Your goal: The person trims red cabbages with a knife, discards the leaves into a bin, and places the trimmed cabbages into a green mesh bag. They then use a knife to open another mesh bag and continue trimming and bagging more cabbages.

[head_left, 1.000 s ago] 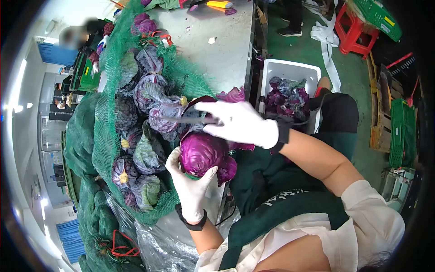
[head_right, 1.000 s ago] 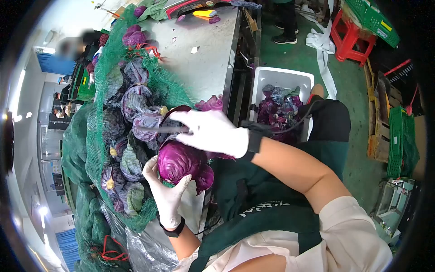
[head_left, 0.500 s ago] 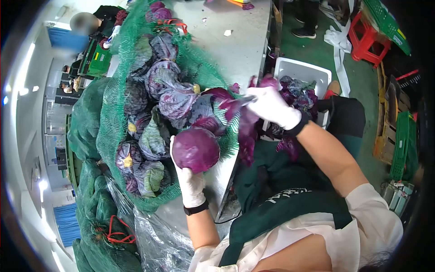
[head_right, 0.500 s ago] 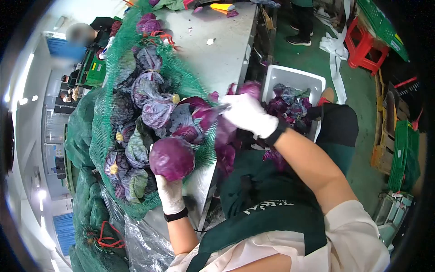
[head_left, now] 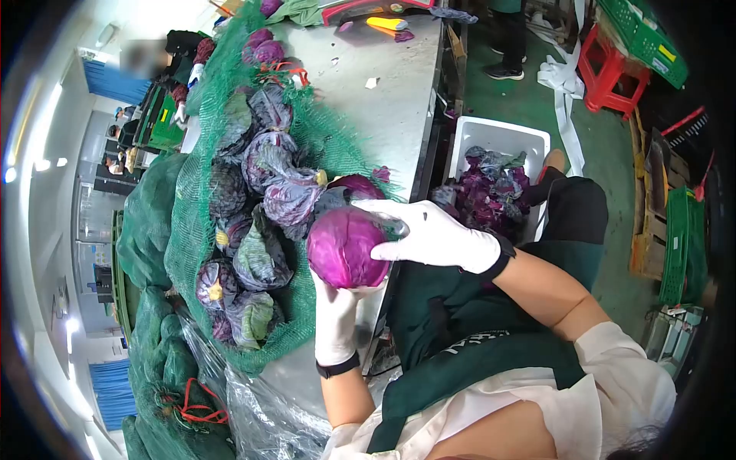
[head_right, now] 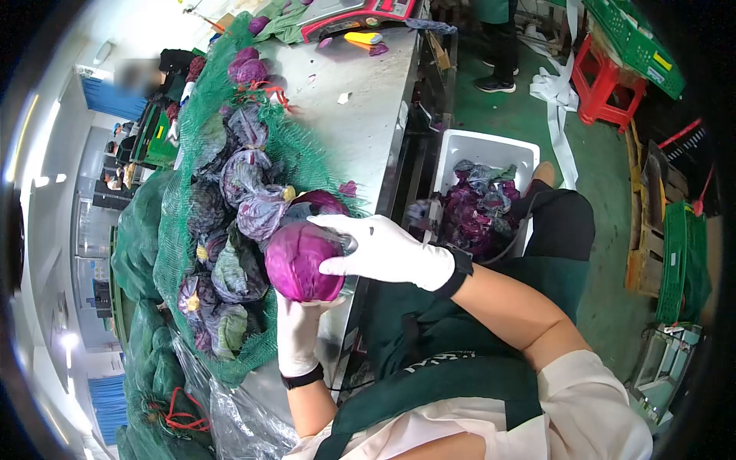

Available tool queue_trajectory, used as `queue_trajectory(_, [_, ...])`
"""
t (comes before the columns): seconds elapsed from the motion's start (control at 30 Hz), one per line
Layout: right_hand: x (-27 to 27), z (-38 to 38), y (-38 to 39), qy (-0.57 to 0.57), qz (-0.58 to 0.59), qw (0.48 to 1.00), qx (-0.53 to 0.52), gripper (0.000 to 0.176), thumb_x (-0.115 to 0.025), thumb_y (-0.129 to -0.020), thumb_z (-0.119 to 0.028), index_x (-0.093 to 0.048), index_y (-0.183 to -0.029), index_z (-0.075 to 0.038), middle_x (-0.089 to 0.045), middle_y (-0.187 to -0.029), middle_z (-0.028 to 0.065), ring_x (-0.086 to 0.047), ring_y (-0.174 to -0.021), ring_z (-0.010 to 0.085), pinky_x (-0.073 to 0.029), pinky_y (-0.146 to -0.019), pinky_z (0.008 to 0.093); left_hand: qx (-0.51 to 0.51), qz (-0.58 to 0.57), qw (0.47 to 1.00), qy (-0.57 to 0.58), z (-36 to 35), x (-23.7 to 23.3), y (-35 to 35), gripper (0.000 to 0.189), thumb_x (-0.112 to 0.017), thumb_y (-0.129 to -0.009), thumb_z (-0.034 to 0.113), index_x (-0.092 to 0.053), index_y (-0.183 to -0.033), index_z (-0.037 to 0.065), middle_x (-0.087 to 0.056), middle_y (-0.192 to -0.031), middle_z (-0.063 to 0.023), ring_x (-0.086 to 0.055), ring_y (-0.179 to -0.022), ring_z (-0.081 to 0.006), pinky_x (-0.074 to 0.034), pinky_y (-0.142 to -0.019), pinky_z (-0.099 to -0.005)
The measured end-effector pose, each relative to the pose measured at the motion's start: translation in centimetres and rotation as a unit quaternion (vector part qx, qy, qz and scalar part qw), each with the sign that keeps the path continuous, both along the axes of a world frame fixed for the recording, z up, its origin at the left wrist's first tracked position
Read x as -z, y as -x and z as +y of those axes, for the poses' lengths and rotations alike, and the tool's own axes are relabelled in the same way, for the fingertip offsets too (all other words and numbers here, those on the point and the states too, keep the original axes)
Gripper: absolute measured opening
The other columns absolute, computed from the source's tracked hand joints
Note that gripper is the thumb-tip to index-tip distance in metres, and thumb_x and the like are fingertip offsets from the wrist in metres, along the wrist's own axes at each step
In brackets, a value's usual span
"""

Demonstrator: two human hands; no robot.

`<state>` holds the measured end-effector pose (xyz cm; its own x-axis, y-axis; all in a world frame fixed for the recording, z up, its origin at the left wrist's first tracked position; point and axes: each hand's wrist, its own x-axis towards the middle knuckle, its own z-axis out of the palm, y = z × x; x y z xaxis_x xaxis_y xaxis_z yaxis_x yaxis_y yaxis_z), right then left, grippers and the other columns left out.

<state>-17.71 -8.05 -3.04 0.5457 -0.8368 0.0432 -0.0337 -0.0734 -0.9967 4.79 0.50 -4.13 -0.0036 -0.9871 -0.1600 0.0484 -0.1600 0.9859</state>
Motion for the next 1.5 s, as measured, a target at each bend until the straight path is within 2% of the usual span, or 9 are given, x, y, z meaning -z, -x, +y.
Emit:
queue_trajectory(0.1, [2.9, -0.7, -0.7, -0.192, -0.099, 0.976, -0.019, 0.053, -0.078, -0.087, -0.04, -0.065, -0.127, -0.008, -0.059, -0.068, -0.0019, -0.043, -0.044, 0.0024, -0.035, -0.04, 0.0223, 0.014, -0.022, 1.0, -0.008, 0.7, -2.4, 0.8, 0.126, -0.09, -0.066, 0.01, -0.007, -0.16, 0.015, -0.026, -0.156, -0.0205, -0.04, -0.139, -0.0357, -0.043, -0.112, -0.0486])
queue_trajectory(0.2, [4.2, -1.4, -1.1, -0.235, -0.011, 0.972, -0.024, 0.045, -0.073, -0.091, -0.041, -0.066, -0.113, -0.004, -0.056, -0.065, -0.0021, -0.045, -0.04, 0.0038, -0.036, -0.039, 0.0223, 0.047, -0.537, 0.819, 0.197, -0.6, -2.2, 0.3, 0.126, -0.095, -0.058, 0.021, -0.018, -0.156, 0.0, -0.023, -0.157, -0.0252, -0.026, -0.147, -0.0391, -0.028, -0.12, -0.0455])
queue_trajectory(0.3, [4.6, -1.8, -1.5, -0.243, -0.055, 0.968, 0.01, 0.041, -0.07, -0.094, -0.037, -0.065, -0.117, -0.004, -0.059, -0.067, -0.0003, -0.048, -0.042, 0.0036, -0.039, -0.041, 0.0224, 0.011, -0.332, 0.93, 0.16, -2.0, 0.1, -0.2, 0.12, -0.095, -0.058, 0.023, -0.026, -0.153, -0.001, -0.034, -0.153, -0.0227, -0.035, -0.143, -0.033, -0.03, -0.118, -0.0425])
queue_trajectory(0.47, [2.5, 0.8, -0.7, 0.178, 0.191, 0.959, 0.107, 0.067, -0.059, -0.087, -0.015, -0.039, -0.151, -0.01, -0.067, -0.084, 0.0147, -0.065, -0.062, 0.0292, -0.054, -0.062, 0.0384, -0.045, -0.403, 0.895, 0.186, -3.0, -0.1, 2.5, 0.111, -0.095, -0.059, 0.029, -0.033, -0.146, -0.002, -0.041, -0.139, -0.0219, -0.043, -0.13, -0.0363, -0.035, -0.112, -0.0459])
queue_trajectory(0.97, [6.6, -1.3, 0.0, 0.099, 0.032, 0.98, 0.172, 0.055, -0.051, -0.086, -0.003, -0.047, -0.141, -0.003, -0.067, -0.078, 0.0148, -0.062, -0.054, 0.0222, -0.055, -0.056, 0.0352, -0.029, -0.553, 0.793, 0.253, -3.2, -0.1, 6.4, 0.103, -0.089, -0.062, 0.017, -0.03, -0.144, -0.008, -0.037, -0.142, -0.0298, -0.035, -0.135, -0.0461, -0.029, -0.116, -0.0509])
queue_trajectory(1.03, [6.7, -4.2, 3.6, -0.243, -0.099, 0.965, 0.019, 0.05, -0.05, -0.088, -0.004, -0.051, -0.138, -0.003, -0.067, -0.076, 0.0099, -0.055, -0.046, 0.0121, -0.049, -0.045, 0.0284, -0.034, -0.544, 0.793, 0.273, -2.4, 0.7, 5.6, 0.105, -0.09, -0.061, 0.017, -0.031, -0.144, -0.007, -0.037, -0.143, -0.028, -0.036, -0.135, -0.044, -0.029, -0.116, -0.05])
queue_trajectory(1.17, [6.9, -4.2, 3.1, -0.289, -0.217, 0.931, 0.058, 0.047, -0.055, -0.088, -0.007, -0.051, -0.134, 0.0, -0.066, -0.074, 0.0053, -0.049, -0.042, 0.0069, -0.04, -0.037, 0.0222, -0.09, -0.376, 0.901, 0.195, -1.9, 0.7, 3.6, 0.108, -0.093, -0.061, 0.026, -0.032, -0.146, 0.001, -0.04, -0.142, -0.0193, -0.041, -0.134, -0.0327, -0.031, -0.116, -0.0438])
queue_trajectory(1.3, [6.8, -3.4, 1.1, 0.089, 0.035, 0.966, 0.242, 0.044, -0.07, -0.092, -0.022, -0.056, -0.13, -0.005, -0.064, -0.077, 0.0051, -0.062, -0.064, 0.0103, -0.052, -0.06, 0.0258, -0.091, -0.354, 0.916, 0.168, -2.0, 0.3, 3.0, 0.109, -0.093, -0.061, 0.029, -0.032, -0.146, 0.001, -0.04, -0.143, -0.0191, -0.041, -0.134, -0.0321, -0.031, -0.116, -0.0438])
queue_trajectory(1.5, [3.7, -3.7, -1.0, -0.003, 0.059, 0.998, 0.004, 0.057, -0.067, -0.089, -0.051, -0.064, -0.119, -0.003, -0.069, -0.1, 0.0214, -0.068, -0.085, 0.0313, -0.053, -0.078, 0.037, -0.048, -0.373, 0.906, 0.196, -2.6, 0.5, 2.8, 0.109, -0.093, -0.061, 0.028, -0.032, -0.146, 0.0, -0.04, -0.144, -0.0189, -0.041, -0.135, -0.0312, -0.031, -0.116, -0.0437])
